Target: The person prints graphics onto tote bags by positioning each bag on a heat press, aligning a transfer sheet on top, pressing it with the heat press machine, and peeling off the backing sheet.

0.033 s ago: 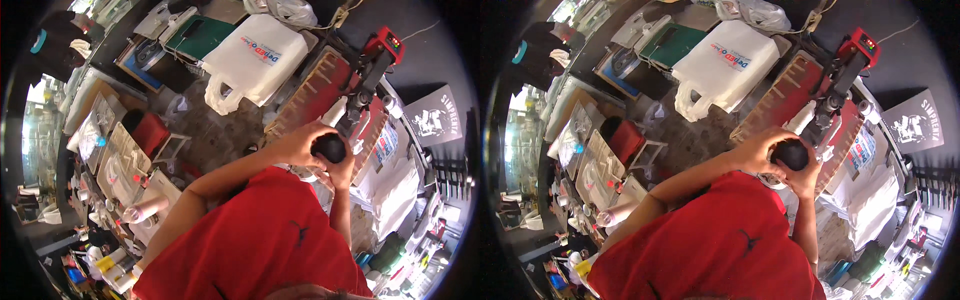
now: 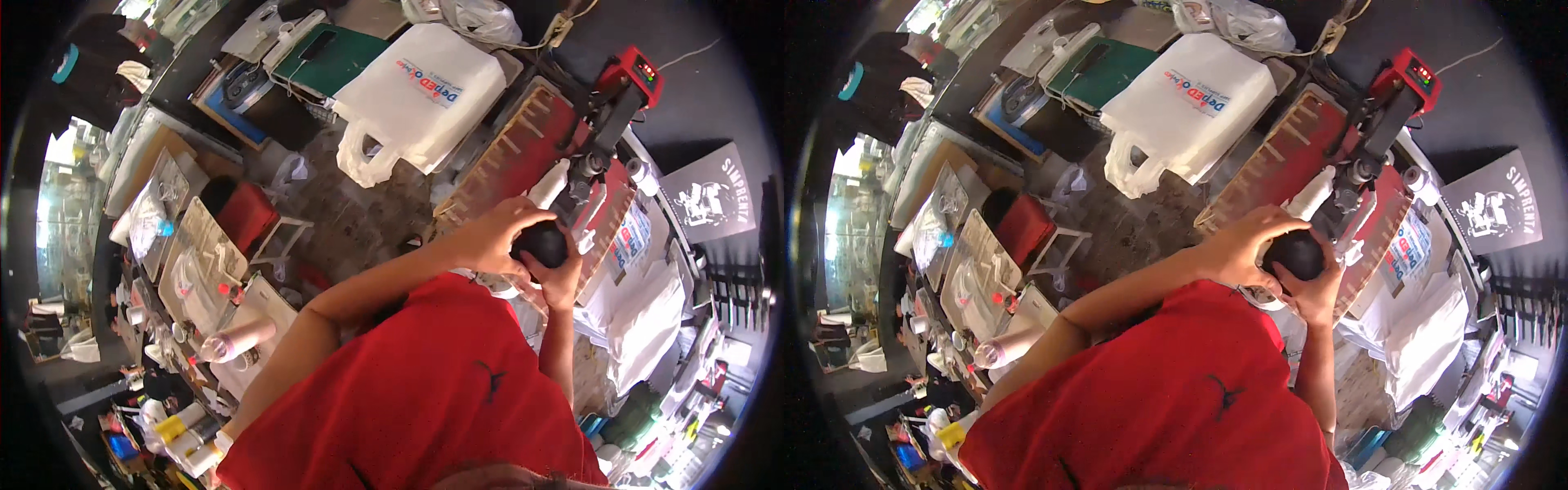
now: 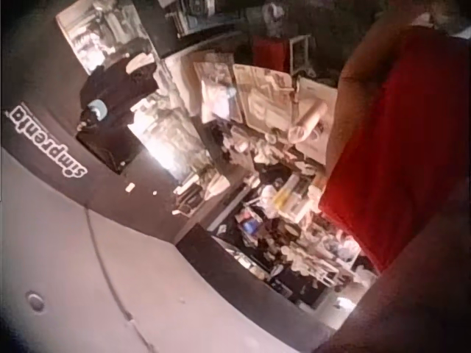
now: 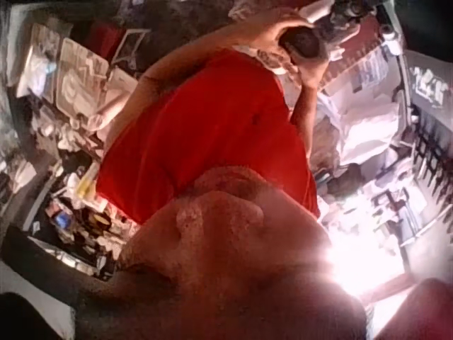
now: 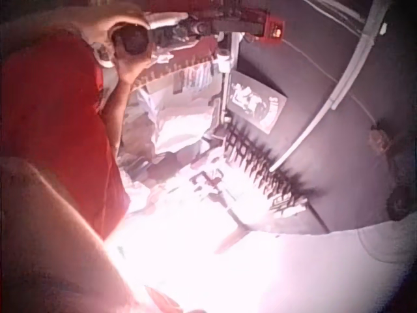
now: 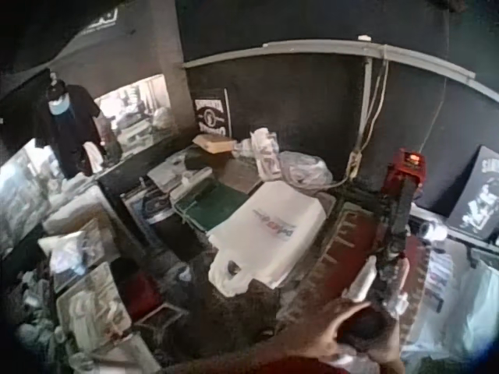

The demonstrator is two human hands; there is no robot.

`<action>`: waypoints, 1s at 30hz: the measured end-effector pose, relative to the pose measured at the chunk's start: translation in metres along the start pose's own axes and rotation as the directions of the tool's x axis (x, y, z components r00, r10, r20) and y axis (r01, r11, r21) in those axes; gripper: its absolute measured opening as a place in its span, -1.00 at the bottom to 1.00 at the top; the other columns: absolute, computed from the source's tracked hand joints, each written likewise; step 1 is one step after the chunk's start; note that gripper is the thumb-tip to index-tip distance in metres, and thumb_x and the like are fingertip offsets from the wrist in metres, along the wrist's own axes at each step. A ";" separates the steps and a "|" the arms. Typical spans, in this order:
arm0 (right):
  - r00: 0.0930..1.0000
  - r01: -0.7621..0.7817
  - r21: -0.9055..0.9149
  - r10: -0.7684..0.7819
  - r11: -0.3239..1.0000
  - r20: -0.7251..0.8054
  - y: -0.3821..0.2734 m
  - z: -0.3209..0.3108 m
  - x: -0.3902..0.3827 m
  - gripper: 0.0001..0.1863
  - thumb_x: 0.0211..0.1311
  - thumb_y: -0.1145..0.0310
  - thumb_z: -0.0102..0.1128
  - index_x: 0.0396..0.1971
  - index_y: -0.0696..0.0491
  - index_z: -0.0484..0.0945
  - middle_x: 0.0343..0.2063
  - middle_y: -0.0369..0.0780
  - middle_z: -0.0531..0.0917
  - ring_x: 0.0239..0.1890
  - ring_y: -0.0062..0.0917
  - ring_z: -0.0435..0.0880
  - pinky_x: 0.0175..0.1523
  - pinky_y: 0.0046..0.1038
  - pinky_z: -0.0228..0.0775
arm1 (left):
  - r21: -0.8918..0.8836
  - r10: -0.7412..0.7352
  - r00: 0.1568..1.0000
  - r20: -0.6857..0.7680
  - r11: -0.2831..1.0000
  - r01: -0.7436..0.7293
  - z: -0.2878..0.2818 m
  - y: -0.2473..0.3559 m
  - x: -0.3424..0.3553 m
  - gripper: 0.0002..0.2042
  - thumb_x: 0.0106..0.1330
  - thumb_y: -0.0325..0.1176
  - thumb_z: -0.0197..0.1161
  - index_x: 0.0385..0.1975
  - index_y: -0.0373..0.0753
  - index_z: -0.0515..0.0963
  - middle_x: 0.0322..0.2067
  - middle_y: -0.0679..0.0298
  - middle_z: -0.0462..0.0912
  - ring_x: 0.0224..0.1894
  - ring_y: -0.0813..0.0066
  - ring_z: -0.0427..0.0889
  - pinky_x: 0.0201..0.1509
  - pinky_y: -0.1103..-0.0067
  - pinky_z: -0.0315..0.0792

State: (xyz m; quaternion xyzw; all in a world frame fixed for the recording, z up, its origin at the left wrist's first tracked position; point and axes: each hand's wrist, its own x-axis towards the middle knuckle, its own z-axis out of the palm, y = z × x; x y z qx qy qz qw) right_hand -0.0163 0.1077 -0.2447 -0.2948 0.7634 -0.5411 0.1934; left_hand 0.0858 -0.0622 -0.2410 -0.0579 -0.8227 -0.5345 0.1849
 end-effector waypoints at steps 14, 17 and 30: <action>0.908 -0.399 0.839 0.284 0.370 0.307 0.034 -0.022 -0.027 -0.18 0.06 -0.16 0.21 0.16 0.20 0.38 0.08 -0.01 0.55 0.09 -0.15 0.57 0.20 -0.12 0.43 | 0.213 0.289 0.906 0.310 0.908 -0.362 0.033 0.007 0.022 -0.23 -0.20 -0.28 0.58 0.13 -0.15 0.37 0.05 0.14 0.52 0.15 0.10 0.46 0.26 0.28 0.33; 0.859 -0.503 0.861 0.147 0.069 0.490 0.046 -0.029 -0.031 0.08 0.02 -0.60 -0.13 0.28 0.06 0.30 0.20 -0.02 0.46 0.19 -0.10 0.50 0.23 0.07 0.35 | 0.154 0.288 0.869 0.403 0.914 -0.375 0.032 0.012 0.036 -0.29 -0.15 -0.45 0.50 0.10 -0.18 0.33 0.05 0.14 0.51 0.14 0.10 0.48 0.22 0.28 0.39; 0.876 -0.389 0.921 0.320 0.025 0.361 0.039 -0.037 -0.022 -0.25 0.32 -0.39 -0.36 0.11 -0.07 0.44 -0.10 -0.14 0.65 -0.23 -0.19 0.69 -0.45 -0.30 0.50 | 0.255 0.293 0.687 0.665 0.776 -0.578 0.034 0.004 0.094 0.04 -0.16 -0.37 0.50 0.44 -0.06 0.06 0.40 0.18 0.14 0.37 0.07 0.19 0.45 0.09 0.03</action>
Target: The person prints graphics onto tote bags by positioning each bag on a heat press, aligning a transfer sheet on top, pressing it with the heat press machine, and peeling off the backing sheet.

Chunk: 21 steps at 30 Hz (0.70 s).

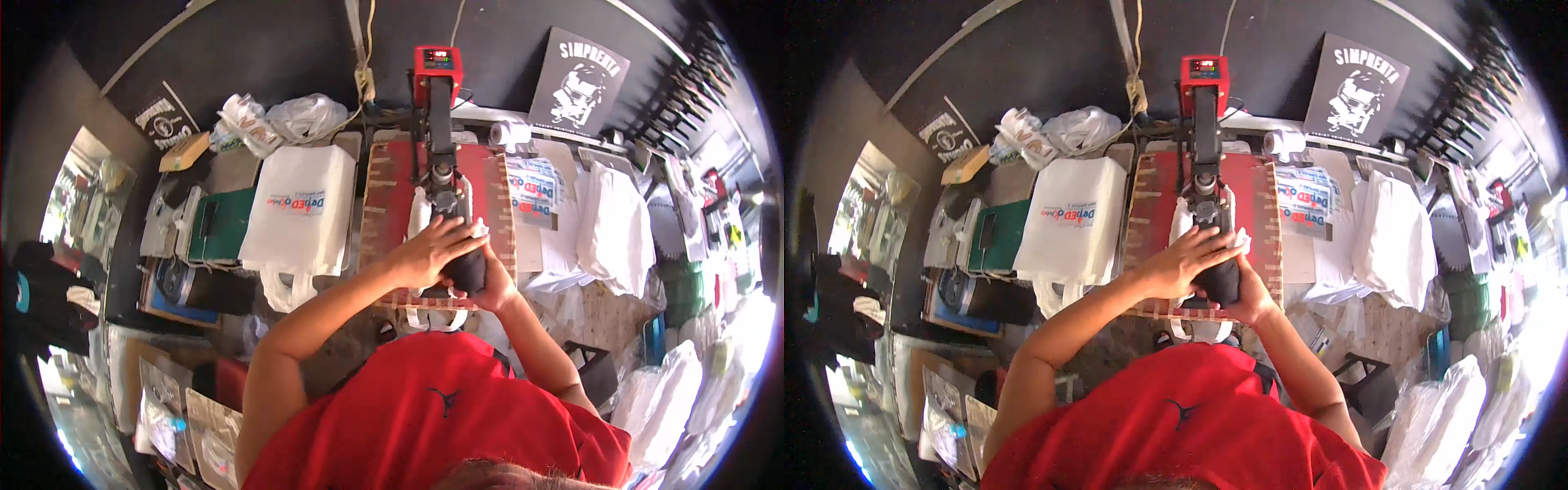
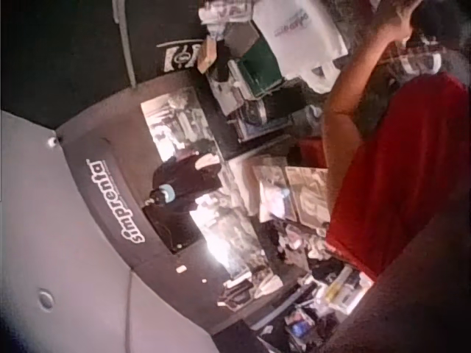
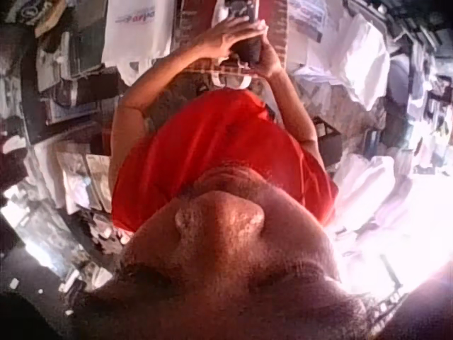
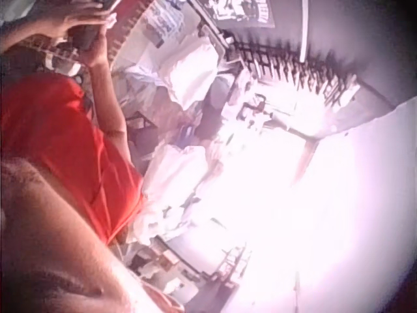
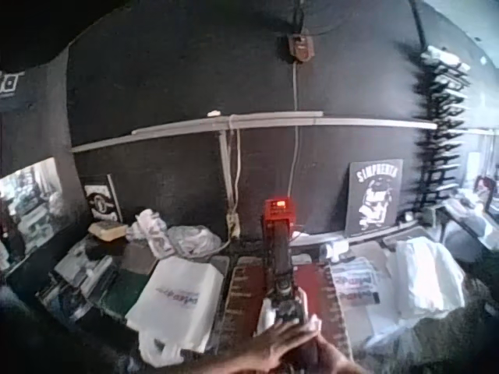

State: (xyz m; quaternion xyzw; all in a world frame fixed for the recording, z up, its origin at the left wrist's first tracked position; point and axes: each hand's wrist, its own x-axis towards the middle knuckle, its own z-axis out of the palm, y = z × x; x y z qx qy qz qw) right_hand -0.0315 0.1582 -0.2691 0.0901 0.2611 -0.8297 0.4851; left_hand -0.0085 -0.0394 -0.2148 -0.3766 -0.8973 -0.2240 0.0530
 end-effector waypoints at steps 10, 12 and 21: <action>0.714 0.332 -0.884 -0.524 -0.330 0.464 0.044 -0.025 0.025 -0.38 -0.13 0.22 0.40 0.00 0.13 0.50 -0.22 -0.05 0.58 -0.10 -0.17 0.56 0.06 -0.24 0.39 | -0.188 -0.581 0.558 -0.592 0.773 0.606 0.068 -0.126 0.045 -0.27 0.23 -0.03 0.30 0.27 -0.36 0.21 0.14 -0.13 0.39 0.22 -0.09 0.36 0.31 0.23 0.26; 0.638 0.325 -0.817 -0.527 -0.477 0.561 0.049 -0.029 0.029 -0.42 -0.23 0.24 0.41 -0.10 0.14 0.51 -0.30 -0.04 0.55 -0.16 -0.10 0.50 0.01 -0.17 0.37 | -0.341 -0.820 0.397 -0.413 0.544 0.767 0.079 -0.117 0.053 -0.16 0.19 0.15 0.27 0.28 -0.37 0.16 0.13 -0.16 0.37 0.14 -0.12 0.46 0.20 0.18 0.39; 0.781 0.240 -0.856 -0.434 -0.457 0.450 0.041 -0.030 0.032 -0.42 -0.01 -0.15 0.38 -0.23 0.08 0.56 -0.32 -0.07 0.58 -0.20 -0.15 0.62 -0.11 -0.19 0.49 | -0.568 -0.927 0.275 -0.255 0.374 0.733 0.086 -0.135 0.050 0.16 -0.10 0.31 0.42 0.27 -0.59 0.10 0.22 -0.31 0.27 0.20 -0.11 0.44 0.23 0.28 0.38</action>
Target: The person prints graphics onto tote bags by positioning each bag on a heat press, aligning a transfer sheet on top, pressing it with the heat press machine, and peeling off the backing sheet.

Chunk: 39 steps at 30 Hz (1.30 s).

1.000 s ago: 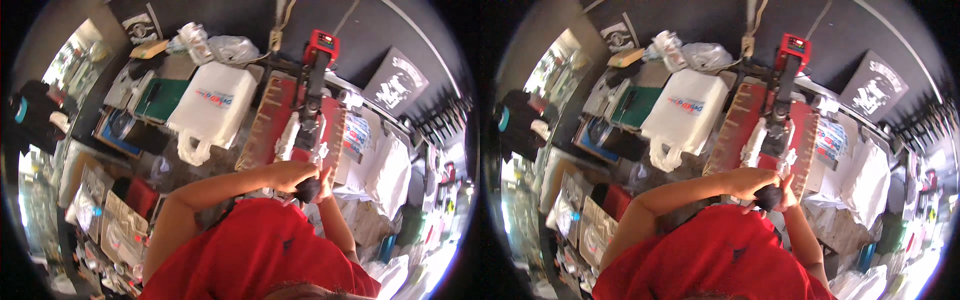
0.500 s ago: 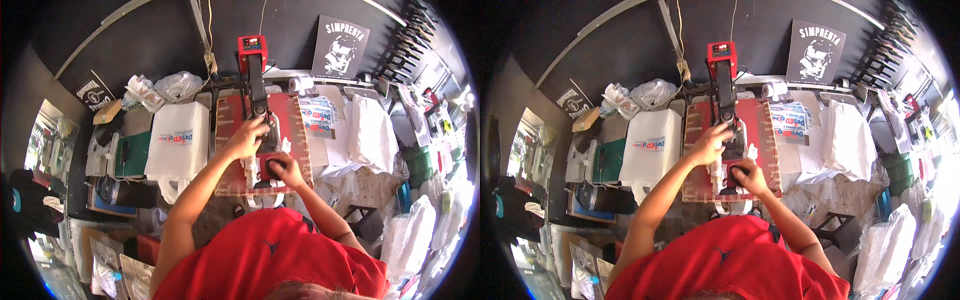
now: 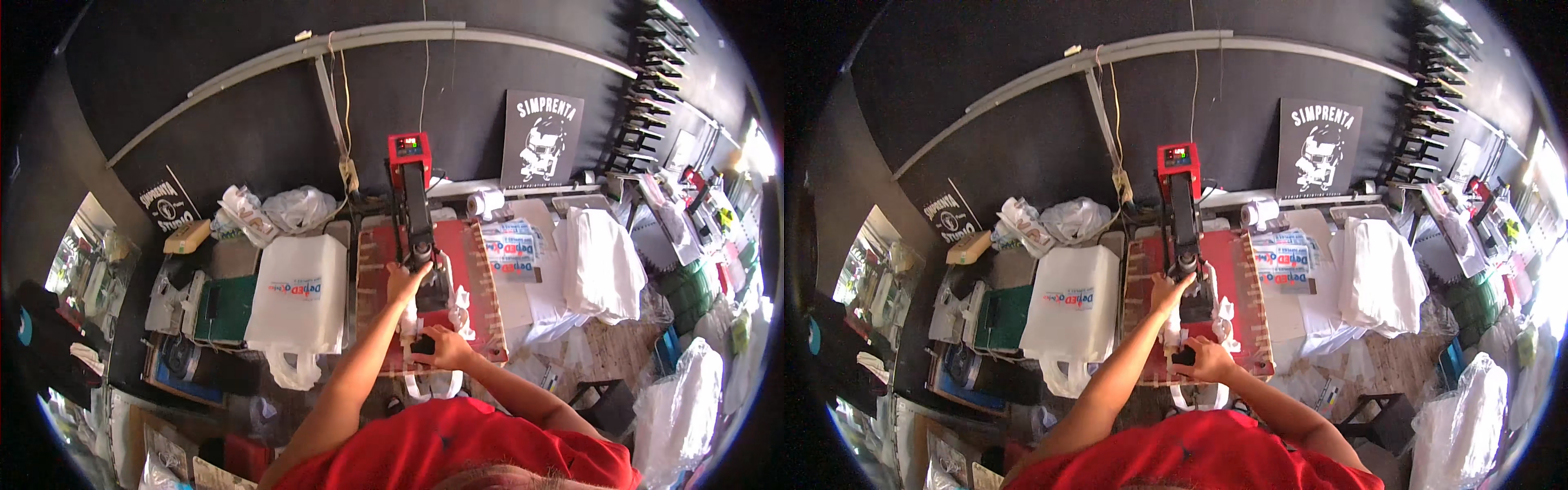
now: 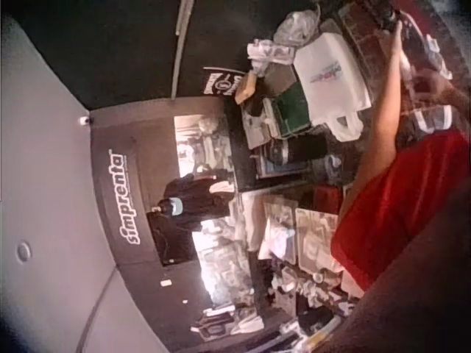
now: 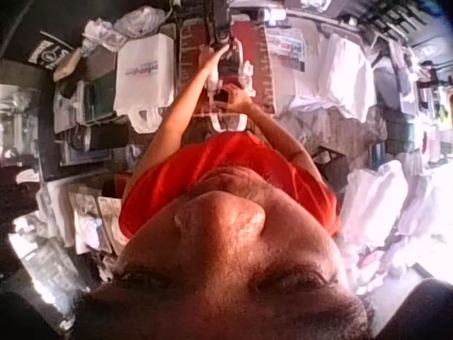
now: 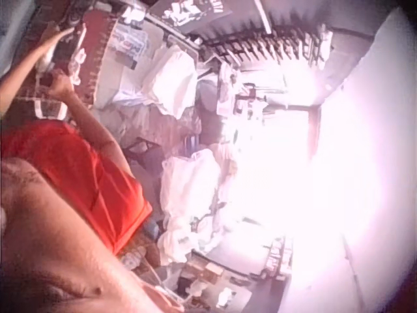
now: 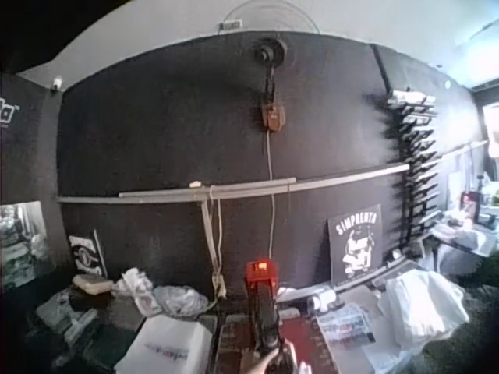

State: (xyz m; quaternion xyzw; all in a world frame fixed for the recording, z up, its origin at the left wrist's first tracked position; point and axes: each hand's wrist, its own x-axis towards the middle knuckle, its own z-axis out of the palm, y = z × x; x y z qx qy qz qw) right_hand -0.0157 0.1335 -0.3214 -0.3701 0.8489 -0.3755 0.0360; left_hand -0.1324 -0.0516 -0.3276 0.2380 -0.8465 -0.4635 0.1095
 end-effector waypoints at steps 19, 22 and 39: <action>0.845 -0.216 -0.060 0.217 0.975 0.488 0.010 0.013 0.031 -0.16 -0.12 -0.44 0.22 -0.19 0.12 0.66 -0.20 0.01 0.70 -0.13 -0.20 0.69 -0.03 -0.24 0.49 | -0.425 -0.077 0.930 0.360 0.874 0.237 -0.011 -0.045 0.022 -0.29 -0.04 0.10 0.51 -0.07 -0.43 0.58 -0.11 0.15 0.61 -0.13 0.37 0.55 -0.02 0.43 0.42; 0.892 -0.294 -0.023 0.283 0.956 0.354 0.013 0.006 0.021 -0.19 -0.17 -0.41 0.27 -0.24 0.11 0.68 -0.28 -0.01 0.71 -0.17 -0.21 0.71 -0.06 -0.24 0.51 | -0.371 -0.109 0.909 0.403 0.888 0.271 -0.004 -0.021 0.015 -0.29 -0.01 0.08 0.51 0.02 -0.38 0.54 -0.05 0.16 0.60 -0.08 0.34 0.56 0.02 0.41 0.43; 0.990 -0.034 0.105 0.047 0.994 -0.132 -0.129 -0.111 -0.013 -0.37 -0.16 -0.09 0.37 -0.28 0.20 0.55 -0.51 0.10 0.64 -0.35 0.03 0.66 -0.19 -0.07 0.50 | -0.187 -0.166 0.761 0.627 0.916 0.354 -0.118 0.101 -0.069 -0.56 0.29 0.10 0.15 -0.29 -0.25 0.52 -0.47 0.24 0.56 -0.46 0.32 0.59 -0.28 0.41 0.48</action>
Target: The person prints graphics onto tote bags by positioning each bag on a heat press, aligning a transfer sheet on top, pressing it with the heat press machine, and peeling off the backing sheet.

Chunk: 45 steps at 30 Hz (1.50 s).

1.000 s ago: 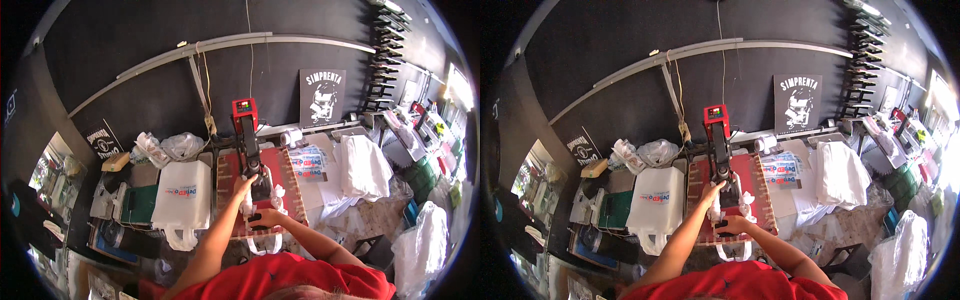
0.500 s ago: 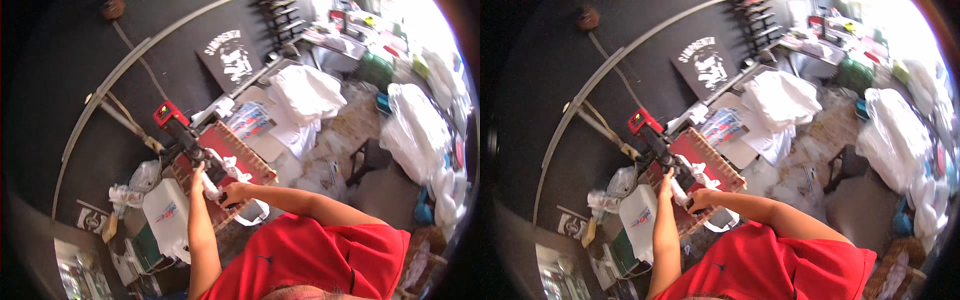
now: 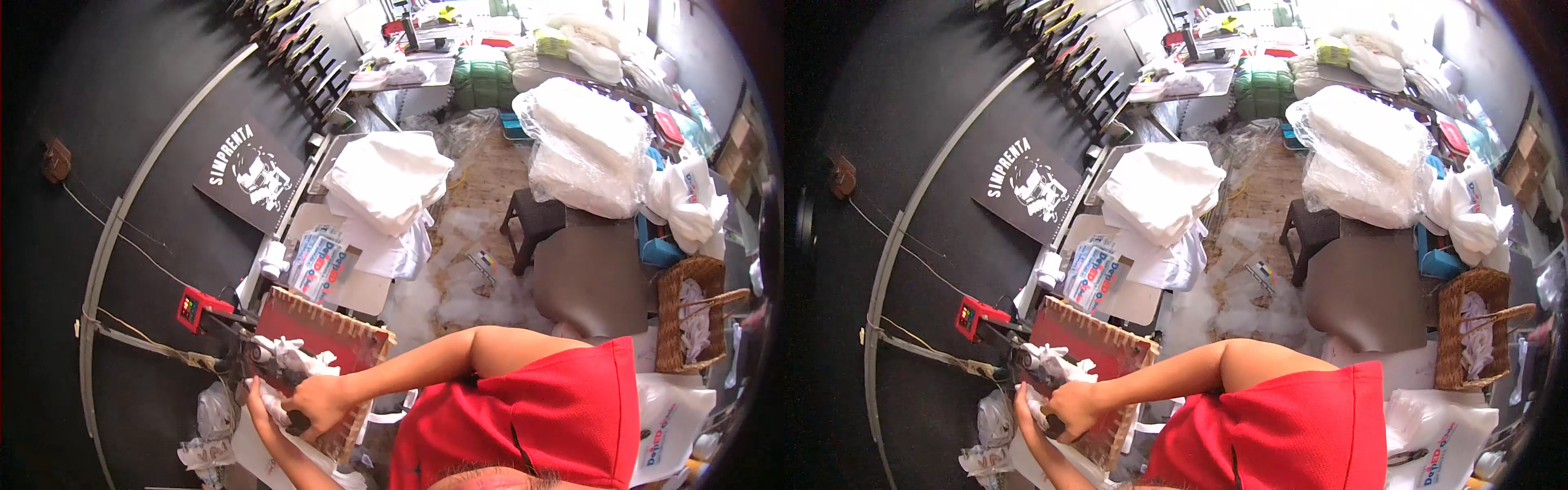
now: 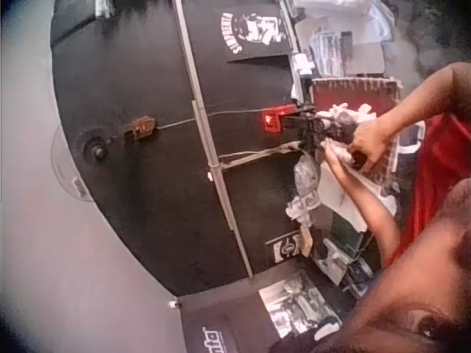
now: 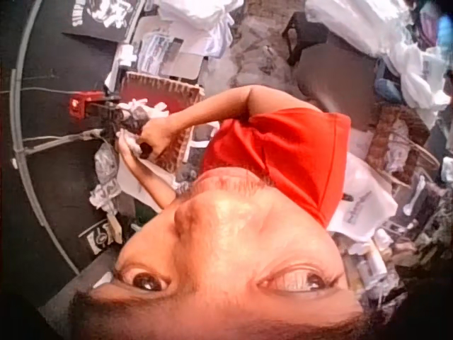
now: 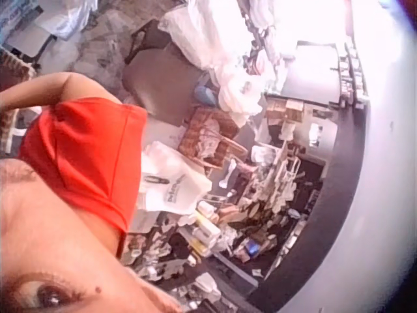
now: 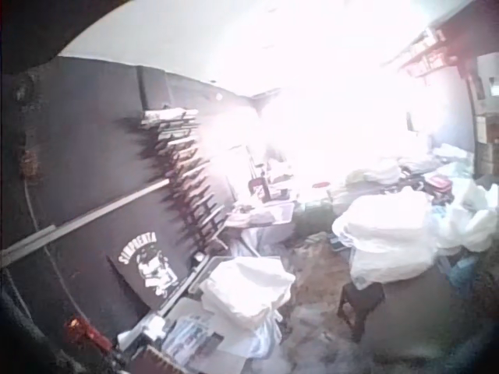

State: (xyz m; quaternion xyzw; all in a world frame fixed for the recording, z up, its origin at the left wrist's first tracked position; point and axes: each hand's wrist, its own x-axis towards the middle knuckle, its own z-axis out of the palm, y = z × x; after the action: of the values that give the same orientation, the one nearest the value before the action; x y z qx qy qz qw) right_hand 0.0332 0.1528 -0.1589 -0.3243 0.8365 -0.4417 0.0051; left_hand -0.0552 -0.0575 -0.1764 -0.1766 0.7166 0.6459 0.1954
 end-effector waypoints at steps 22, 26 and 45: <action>0.285 -0.430 0.816 0.916 0.386 -0.282 0.264 -0.035 -0.119 -0.61 0.16 0.18 0.17 -0.02 -0.06 0.64 -0.26 -0.24 0.69 -0.23 -0.52 0.63 -0.13 -0.41 0.45 | 0.434 0.464 0.776 0.427 0.647 -0.626 0.058 -0.192 0.007 -0.53 0.24 -0.27 0.30 0.15 -0.25 0.45 0.18 -0.02 0.39 0.15 0.21 0.45 0.19 0.38 0.36; 0.343 -0.595 0.665 0.891 0.451 -0.297 0.264 -0.018 -0.129 -0.59 0.10 0.22 0.16 0.00 -0.13 0.65 -0.15 -0.21 0.71 -0.12 -0.46 0.65 0.02 -0.44 0.45 | 0.432 0.392 0.789 0.473 0.677 -0.595 0.060 -0.213 0.017 -0.53 0.22 -0.28 0.31 0.14 -0.24 0.46 0.19 -0.02 0.37 0.18 0.20 0.43 0.22 0.37 0.34; 0.681 -0.580 0.336 0.668 0.742 -0.300 0.209 0.047 -0.112 -0.54 0.15 0.01 0.21 0.00 -0.08 0.60 -0.16 -0.10 0.70 -0.10 -0.20 0.68 0.05 -0.25 0.49 | 0.799 0.547 0.762 0.345 0.255 -0.545 0.069 -0.241 0.021 -0.39 -0.17 -0.35 0.50 -0.02 -0.29 0.48 -0.06 -0.05 0.48 0.07 -0.10 0.42 0.21 0.15 0.30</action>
State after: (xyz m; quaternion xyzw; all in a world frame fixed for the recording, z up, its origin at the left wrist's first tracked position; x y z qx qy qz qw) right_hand 0.0228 0.2626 -0.3740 0.0827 0.8262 -0.5569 0.0192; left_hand 0.0523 -0.0133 -0.3993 0.2047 0.9541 0.2179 0.0203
